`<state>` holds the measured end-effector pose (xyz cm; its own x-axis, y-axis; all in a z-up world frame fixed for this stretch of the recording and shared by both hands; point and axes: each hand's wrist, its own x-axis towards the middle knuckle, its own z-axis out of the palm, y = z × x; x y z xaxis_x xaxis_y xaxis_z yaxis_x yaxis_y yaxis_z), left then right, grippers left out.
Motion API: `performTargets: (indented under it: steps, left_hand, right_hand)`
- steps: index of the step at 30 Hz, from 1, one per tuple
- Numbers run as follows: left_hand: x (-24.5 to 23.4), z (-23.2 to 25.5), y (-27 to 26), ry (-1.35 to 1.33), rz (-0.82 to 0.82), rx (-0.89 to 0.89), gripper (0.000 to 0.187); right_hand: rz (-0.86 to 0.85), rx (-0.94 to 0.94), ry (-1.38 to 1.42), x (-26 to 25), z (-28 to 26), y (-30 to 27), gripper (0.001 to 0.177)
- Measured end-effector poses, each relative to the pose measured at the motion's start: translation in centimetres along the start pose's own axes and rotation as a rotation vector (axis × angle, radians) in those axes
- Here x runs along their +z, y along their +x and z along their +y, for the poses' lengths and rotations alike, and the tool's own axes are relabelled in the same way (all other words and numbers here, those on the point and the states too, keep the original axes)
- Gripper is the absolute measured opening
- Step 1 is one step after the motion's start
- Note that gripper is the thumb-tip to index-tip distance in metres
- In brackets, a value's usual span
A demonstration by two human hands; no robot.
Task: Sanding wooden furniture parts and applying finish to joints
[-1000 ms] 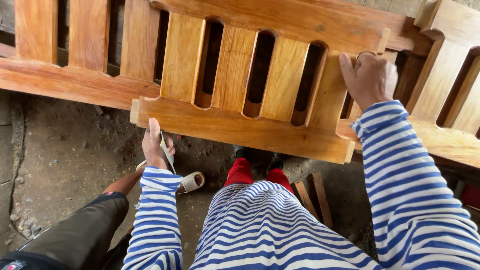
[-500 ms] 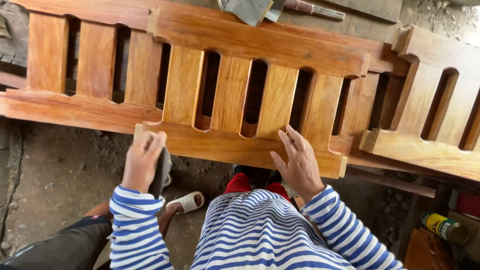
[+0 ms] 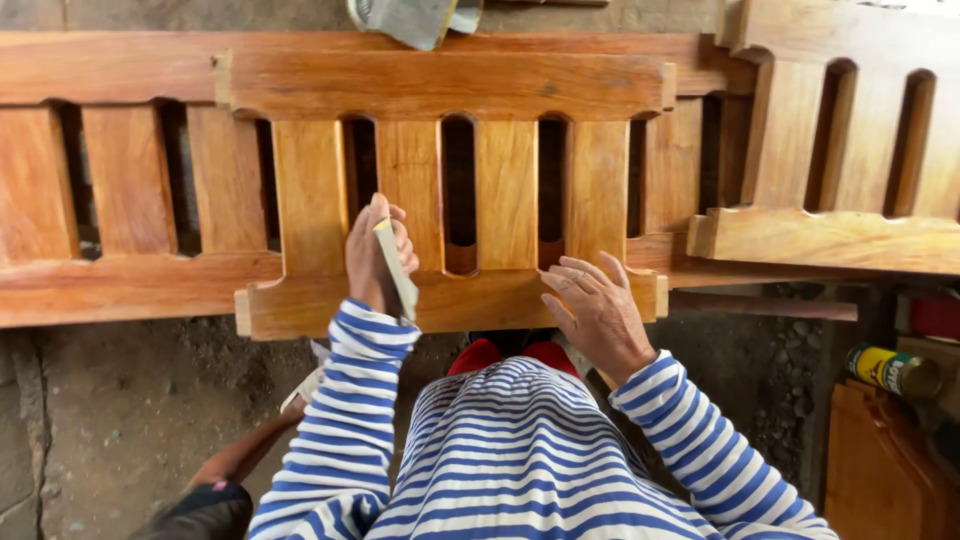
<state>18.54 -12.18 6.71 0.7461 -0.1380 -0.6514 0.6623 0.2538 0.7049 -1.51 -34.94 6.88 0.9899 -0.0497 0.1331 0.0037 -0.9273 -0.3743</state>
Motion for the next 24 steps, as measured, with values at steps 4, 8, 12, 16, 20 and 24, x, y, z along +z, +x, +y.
performTargets:
  steps: [4,8,12,16,20,24]
  left_hand:
    - [4.3,-2.5,-1.9,-0.144,0.201,0.120,0.032]
    - [8.3,-5.6,-2.9,-0.157,0.265,0.192,0.033]
    - [10.5,-8.2,-4.6,-0.048,0.250,0.317,0.031]
    - [11.0,-9.4,-5.7,-0.008,0.086,0.466,0.025]
    - [9.6,-8.5,-5.6,0.167,0.116,0.672,0.026]
    - [7.9,-6.4,-5.9,0.595,0.220,1.009,0.011]
  right_hand:
    - [0.050,0.109,0.230,-3.4,-3.1,1.4,0.044]
    - [0.072,0.164,0.504,-5.6,-6.0,2.8,0.082]
    - [0.153,0.342,0.711,-3.8,-5.4,2.6,0.046]
    - [0.311,0.469,0.531,-4.7,-1.5,2.3,0.011]
    - [0.454,0.556,0.416,-7.8,6.6,1.9,0.011]
    - [0.417,0.714,0.432,-8.0,12.5,2.2,0.031]
